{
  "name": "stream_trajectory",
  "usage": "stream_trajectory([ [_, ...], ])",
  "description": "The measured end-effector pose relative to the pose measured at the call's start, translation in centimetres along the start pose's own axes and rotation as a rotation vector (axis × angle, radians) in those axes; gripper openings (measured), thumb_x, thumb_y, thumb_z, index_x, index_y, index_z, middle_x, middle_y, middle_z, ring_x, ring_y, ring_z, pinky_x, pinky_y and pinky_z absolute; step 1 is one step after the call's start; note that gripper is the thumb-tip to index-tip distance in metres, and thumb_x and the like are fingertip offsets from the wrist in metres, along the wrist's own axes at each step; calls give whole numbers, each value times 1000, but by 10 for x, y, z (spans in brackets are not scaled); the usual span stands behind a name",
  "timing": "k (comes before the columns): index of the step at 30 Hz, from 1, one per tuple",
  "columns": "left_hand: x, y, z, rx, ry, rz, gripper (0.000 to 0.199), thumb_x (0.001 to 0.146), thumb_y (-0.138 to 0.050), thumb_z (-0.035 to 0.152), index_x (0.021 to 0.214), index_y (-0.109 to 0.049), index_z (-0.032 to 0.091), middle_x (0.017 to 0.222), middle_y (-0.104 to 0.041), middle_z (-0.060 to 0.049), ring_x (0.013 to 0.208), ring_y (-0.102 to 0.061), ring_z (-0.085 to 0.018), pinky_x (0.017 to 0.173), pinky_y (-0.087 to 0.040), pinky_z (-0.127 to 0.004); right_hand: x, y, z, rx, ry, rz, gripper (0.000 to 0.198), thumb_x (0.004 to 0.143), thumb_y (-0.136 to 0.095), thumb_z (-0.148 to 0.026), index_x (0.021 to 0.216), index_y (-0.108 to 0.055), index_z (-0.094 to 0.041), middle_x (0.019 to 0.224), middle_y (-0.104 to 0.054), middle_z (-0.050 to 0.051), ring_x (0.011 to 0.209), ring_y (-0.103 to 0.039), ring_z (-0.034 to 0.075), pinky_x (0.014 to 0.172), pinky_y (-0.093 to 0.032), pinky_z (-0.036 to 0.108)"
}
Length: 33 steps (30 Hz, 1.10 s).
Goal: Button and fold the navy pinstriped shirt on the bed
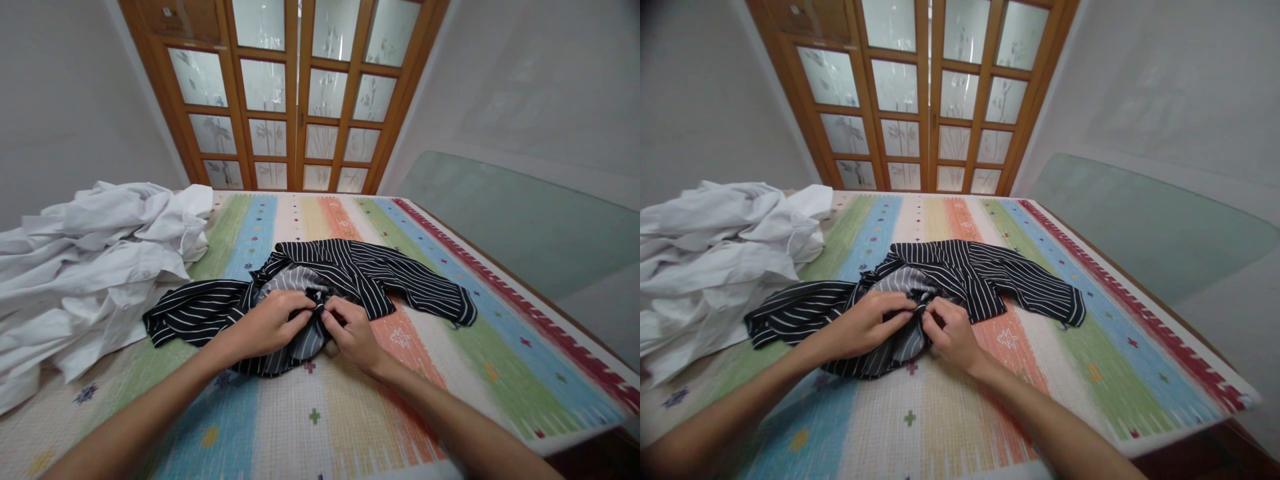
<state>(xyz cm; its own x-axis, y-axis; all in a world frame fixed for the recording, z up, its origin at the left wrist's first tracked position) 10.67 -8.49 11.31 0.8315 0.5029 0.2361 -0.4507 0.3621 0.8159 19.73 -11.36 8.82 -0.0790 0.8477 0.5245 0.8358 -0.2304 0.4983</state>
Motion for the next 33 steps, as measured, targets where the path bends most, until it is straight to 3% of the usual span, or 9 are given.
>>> stream_trajectory([
  [10,-1,-13,3,89,-70,-200,24,91,-45,16,87,-68,16,82,-70,-4,78,-63,-16,77,-45,-29,-5,-8,-11,-362,166,23,23,91,-43,-17,68,-44,-21,64,-50,-1,57,-46,12,57,-34,26],
  [15,1,-11,-1,61,-11,-155,23,89,-48,17,82,-70,16,83,-72,-5,77,-64,-16,75,-44,-28,-5,-9,-18,-319,204,14,21,88,-43,-18,68,-46,-21,62,-50,-1,55,-46,12,55,-35,26],
  [20,2,-13,-2,41,8,-113,30,93,-46,22,74,-68,16,74,-71,-4,66,-61,-13,65,-41,-25,-2,-3,-9,-164,79,15,16,89,-52,-30,77,-51,-21,66,-52,-2,57,-48,12,55,-37,25],
  [27,1,-17,0,56,-57,-74,30,95,-43,22,83,-69,15,79,-71,-7,73,-64,-15,70,-45,-26,-2,1,-8,-56,58,27,22,94,-44,-25,73,-49,-20,66,-49,-2,60,-48,12,59,-38,24],
  [33,2,-5,3,-54,-13,-10,29,94,-44,22,89,-71,15,82,-72,-7,74,-65,-15,71,-47,-27,1,-3,17,44,-113,-12,24,94,-45,-28,73,-54,-19,67,-53,-2,62,-50,12,60,-39,24],
])
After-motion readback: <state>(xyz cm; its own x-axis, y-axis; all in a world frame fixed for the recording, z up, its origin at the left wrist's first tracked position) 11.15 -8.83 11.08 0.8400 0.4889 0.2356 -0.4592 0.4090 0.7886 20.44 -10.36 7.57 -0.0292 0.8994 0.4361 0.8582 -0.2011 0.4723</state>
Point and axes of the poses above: each hand's wrist, its own x-axis towards the middle knuckle, its own y-axis out of the back of the hand, z = x × y, the point moved 10 cm from there along x, towards the middle knuckle
